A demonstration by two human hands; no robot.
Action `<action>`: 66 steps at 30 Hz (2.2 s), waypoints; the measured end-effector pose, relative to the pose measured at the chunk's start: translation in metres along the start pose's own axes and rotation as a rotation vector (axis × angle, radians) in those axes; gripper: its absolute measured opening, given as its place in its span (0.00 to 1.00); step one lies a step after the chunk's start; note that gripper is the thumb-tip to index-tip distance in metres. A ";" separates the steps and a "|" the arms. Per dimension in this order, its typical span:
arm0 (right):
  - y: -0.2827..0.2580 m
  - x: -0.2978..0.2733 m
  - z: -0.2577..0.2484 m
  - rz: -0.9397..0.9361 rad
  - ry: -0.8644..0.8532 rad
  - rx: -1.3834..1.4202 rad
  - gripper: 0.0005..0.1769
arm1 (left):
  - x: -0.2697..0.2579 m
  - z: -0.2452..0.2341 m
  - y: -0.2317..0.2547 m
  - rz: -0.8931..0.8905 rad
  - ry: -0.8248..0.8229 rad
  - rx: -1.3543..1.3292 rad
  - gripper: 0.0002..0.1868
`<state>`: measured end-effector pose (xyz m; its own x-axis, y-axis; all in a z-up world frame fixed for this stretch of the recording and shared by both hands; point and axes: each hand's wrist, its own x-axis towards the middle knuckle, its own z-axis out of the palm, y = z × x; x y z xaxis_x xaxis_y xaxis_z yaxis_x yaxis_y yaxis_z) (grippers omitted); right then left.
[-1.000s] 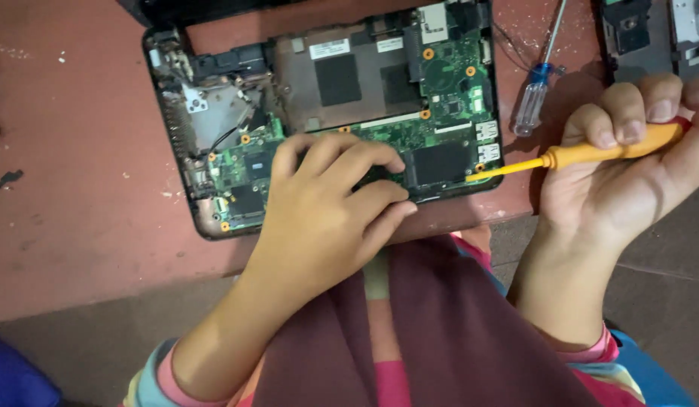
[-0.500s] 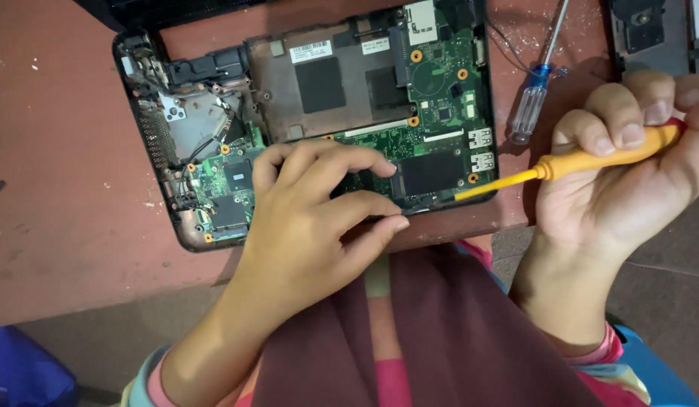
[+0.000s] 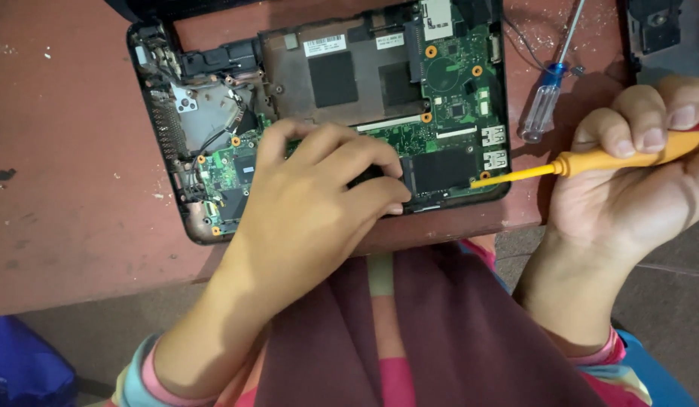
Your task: Removing a motherboard from a laptop chassis using a screwdriver and manual prying.
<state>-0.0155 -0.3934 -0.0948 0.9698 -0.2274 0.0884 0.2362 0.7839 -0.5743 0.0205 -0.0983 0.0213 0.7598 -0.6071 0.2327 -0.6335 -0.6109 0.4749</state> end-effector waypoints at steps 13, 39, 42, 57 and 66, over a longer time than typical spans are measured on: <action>0.000 -0.002 -0.005 0.033 -0.023 0.011 0.10 | 0.003 0.004 -0.010 0.137 0.019 0.012 0.03; 0.000 -0.002 -0.006 0.024 -0.023 0.048 0.10 | 0.014 0.017 0.022 -0.025 0.026 0.043 0.03; 0.000 -0.001 -0.005 0.020 -0.024 0.045 0.10 | 0.014 0.016 0.023 -0.020 -0.001 0.083 0.07; -0.003 0.003 -0.007 -0.004 -0.019 0.106 0.05 | 0.025 0.018 0.027 0.035 -0.036 0.141 0.04; 0.000 0.002 -0.009 -0.049 -0.002 0.002 0.05 | 0.027 0.040 0.049 -0.132 -0.067 0.324 0.06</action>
<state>-0.0142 -0.3990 -0.1017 0.9572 -0.2643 0.1176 0.2832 0.7729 -0.5678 0.0043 -0.1646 0.0168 0.8339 -0.5375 0.1255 -0.5519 -0.8094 0.2006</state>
